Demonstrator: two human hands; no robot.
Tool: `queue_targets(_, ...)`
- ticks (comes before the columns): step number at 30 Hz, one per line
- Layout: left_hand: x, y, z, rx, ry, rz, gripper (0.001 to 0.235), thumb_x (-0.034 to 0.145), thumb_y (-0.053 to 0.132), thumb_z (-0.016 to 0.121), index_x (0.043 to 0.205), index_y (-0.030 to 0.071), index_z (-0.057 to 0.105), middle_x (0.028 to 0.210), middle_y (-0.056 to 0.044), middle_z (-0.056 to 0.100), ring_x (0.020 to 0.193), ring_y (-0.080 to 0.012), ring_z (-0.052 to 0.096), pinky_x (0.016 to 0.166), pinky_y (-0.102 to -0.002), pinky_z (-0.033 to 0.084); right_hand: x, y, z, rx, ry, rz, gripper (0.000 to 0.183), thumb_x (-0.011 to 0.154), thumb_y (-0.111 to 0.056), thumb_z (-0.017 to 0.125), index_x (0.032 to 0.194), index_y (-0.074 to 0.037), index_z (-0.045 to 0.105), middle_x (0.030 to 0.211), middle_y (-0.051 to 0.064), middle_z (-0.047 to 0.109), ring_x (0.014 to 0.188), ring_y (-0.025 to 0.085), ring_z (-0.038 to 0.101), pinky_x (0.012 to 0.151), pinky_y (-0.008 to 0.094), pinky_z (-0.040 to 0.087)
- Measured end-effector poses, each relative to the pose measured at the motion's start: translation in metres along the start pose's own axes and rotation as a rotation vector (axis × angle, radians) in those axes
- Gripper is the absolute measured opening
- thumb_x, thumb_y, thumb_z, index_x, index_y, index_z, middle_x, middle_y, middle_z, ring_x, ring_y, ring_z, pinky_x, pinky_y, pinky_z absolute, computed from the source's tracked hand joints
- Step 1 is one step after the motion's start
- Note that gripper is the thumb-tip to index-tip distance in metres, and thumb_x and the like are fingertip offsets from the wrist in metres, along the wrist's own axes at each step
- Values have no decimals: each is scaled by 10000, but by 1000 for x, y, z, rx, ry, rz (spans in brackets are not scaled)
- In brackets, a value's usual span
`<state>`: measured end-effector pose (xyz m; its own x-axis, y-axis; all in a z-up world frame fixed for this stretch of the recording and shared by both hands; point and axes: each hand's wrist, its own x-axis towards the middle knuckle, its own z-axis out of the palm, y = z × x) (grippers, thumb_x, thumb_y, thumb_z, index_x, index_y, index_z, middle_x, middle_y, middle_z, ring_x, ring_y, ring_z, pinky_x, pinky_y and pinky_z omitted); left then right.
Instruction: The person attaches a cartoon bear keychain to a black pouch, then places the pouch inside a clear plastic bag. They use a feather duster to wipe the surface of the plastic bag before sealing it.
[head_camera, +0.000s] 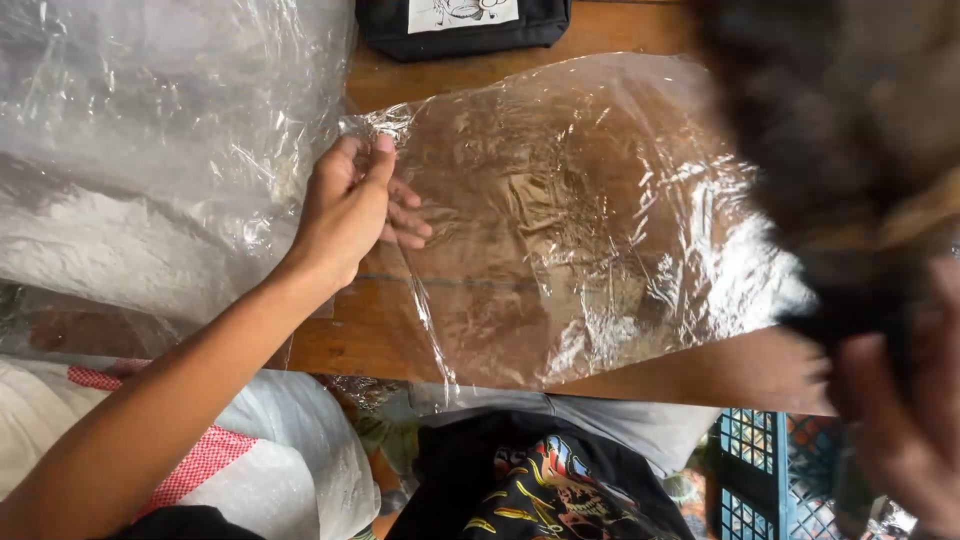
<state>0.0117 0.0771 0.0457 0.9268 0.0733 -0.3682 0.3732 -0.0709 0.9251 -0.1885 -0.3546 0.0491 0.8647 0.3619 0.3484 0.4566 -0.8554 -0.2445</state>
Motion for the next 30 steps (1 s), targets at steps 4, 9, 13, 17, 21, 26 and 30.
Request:
queue_targets(4,-2,-6,4,-60,42,-11,219,1085,294,463,1187,112,395,865,-141,568,597,-263,724,520,-400,659,37,-54,30,442,-115,455,770,912,-79,511,1624,-12,224,1419,157,594,1286,232,533,1128,377,342)
queue_targets(9,-31,-13,15,449,92,579,978,972,388,698,1460,-48,-29,1552,-305,119,1534,-371,177,1263,-457,234,42,-75,53,277,-109,215,528,996,-109,532,1523,-111,494,917,76,552,725,222,624,756,342,527)
queue_targets(13,-54,-24,21,691,206,951,974,1056,319,736,1583,-61,11,1695,-297,49,1654,-451,125,1430,-525,137,37,-79,59,216,-122,245,544,991,-118,551,1531,-148,492,931,63,518,685,244,624,643,385,532)
queue_targets(17,-61,-52,26,1157,-35,964,879,1032,602,422,1570,-58,205,1678,-246,119,1575,-410,75,1303,-565,130,39,-81,63,71,-230,182,603,949,-172,571,1534,-291,485,923,42,530,494,339,614,473,490,543)
queue_targets(21,-64,-64,20,1314,-238,926,991,1010,695,375,1636,-13,78,1718,-204,-24,1591,-414,24,1278,-561,90,44,-74,69,-25,-359,237,681,902,-259,585,1551,-395,428,893,-15,616,485,415,653,471,596,574)
queue_targets(26,-63,-67,18,1338,-210,953,987,1004,716,337,1628,-17,117,1715,-214,69,1583,-435,78,1269,-567,118,58,-46,59,-15,-322,257,692,867,-174,610,1537,-305,502,873,4,734,528,259,693,611,488,603)
queue_targets(30,-64,-66,18,1313,-211,962,937,1009,697,361,1619,2,212,1702,-214,164,1566,-446,138,1262,-574,123,74,-31,47,-115,-355,400,672,879,-196,604,1531,-351,553,790,74,772,538,364,683,625,524,531)
